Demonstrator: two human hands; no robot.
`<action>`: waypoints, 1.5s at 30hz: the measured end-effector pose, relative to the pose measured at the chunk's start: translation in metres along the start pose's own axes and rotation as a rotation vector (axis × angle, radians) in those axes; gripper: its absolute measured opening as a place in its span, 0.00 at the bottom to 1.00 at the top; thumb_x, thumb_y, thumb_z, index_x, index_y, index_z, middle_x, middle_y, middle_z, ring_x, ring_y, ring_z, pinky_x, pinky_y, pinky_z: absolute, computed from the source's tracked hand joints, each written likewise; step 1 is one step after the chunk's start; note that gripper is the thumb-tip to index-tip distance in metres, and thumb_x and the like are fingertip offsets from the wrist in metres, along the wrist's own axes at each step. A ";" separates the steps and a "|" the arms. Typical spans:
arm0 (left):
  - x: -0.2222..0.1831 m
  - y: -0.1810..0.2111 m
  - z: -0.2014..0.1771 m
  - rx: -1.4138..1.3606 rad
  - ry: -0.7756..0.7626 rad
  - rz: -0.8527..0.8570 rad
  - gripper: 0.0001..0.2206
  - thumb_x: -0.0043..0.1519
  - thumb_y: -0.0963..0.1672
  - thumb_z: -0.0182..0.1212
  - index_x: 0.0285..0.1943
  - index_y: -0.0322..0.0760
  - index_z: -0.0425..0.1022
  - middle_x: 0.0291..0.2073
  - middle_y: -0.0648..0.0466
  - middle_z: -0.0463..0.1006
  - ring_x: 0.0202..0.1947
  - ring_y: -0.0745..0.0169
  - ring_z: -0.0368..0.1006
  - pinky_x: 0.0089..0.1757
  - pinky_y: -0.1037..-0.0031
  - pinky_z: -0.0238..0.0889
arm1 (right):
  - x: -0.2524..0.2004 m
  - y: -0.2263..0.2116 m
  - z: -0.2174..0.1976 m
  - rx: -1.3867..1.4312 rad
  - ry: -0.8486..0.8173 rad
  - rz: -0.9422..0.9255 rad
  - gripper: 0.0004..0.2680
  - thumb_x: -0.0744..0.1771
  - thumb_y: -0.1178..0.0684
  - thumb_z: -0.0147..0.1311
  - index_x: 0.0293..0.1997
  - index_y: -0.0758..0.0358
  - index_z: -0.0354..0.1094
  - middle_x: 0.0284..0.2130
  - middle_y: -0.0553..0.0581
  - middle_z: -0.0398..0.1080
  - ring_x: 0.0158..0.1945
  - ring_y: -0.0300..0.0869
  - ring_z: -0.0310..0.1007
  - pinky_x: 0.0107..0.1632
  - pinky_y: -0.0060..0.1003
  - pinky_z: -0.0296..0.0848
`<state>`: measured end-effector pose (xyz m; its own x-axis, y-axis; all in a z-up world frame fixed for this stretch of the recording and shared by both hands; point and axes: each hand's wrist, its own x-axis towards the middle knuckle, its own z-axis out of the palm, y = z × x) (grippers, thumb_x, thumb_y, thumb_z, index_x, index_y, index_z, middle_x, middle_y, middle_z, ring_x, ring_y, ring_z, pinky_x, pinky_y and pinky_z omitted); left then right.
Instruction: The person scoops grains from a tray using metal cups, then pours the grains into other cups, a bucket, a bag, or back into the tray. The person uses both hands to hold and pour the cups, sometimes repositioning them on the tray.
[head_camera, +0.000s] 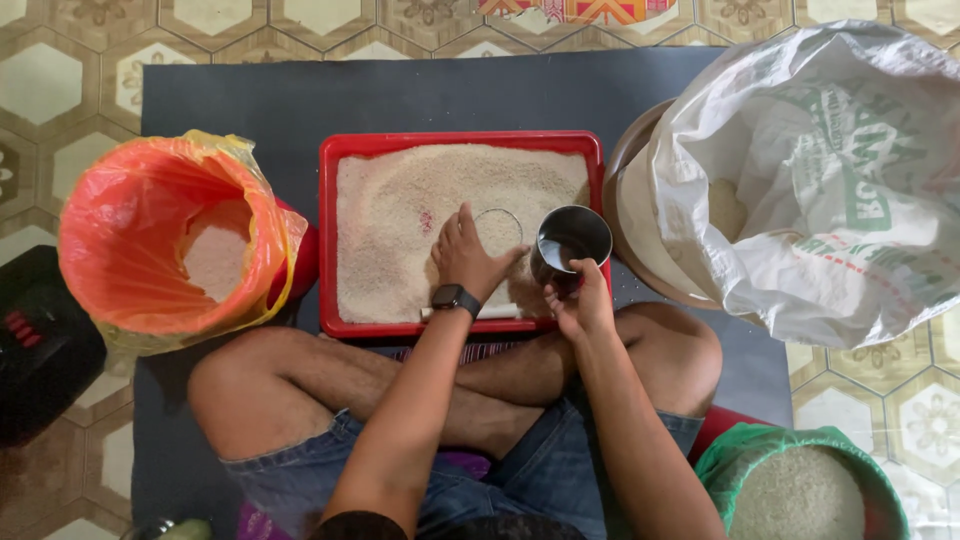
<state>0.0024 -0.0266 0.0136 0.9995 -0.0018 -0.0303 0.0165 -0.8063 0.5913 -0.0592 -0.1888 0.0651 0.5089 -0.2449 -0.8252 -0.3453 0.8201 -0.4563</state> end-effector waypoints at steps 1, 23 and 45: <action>0.002 -0.001 0.001 -0.001 -0.002 -0.002 0.55 0.42 0.63 0.72 0.75 0.35 0.55 0.62 0.40 0.67 0.67 0.39 0.62 0.59 0.43 0.58 | 0.001 -0.001 0.001 -0.002 0.002 0.001 0.13 0.60 0.52 0.60 0.40 0.63 0.58 0.33 0.56 0.60 0.35 0.46 0.66 0.39 0.36 0.80; 0.003 -0.007 -0.050 -0.315 0.477 0.216 0.45 0.38 0.52 0.79 0.69 0.39 0.69 0.54 0.46 0.77 0.54 0.45 0.76 0.53 0.57 0.67 | 0.019 0.004 -0.008 -0.042 -0.001 -0.010 0.11 0.60 0.51 0.59 0.38 0.63 0.60 0.32 0.58 0.63 0.36 0.47 0.66 0.40 0.39 0.80; 0.011 -0.114 -0.290 -0.732 0.798 0.073 0.29 0.67 0.43 0.71 0.71 0.28 0.57 0.61 0.34 0.70 0.57 0.43 0.75 0.55 0.63 0.76 | 0.019 0.006 -0.018 -0.031 -0.117 -0.067 0.13 0.63 0.51 0.50 0.49 0.64 0.61 0.40 0.64 0.61 0.34 0.47 0.62 0.34 0.36 0.67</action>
<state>0.0186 0.2368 0.1801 0.7228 0.5629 0.4009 -0.2966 -0.2713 0.9157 -0.0655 -0.1975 0.0402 0.6193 -0.2352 -0.7491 -0.3311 0.7869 -0.5208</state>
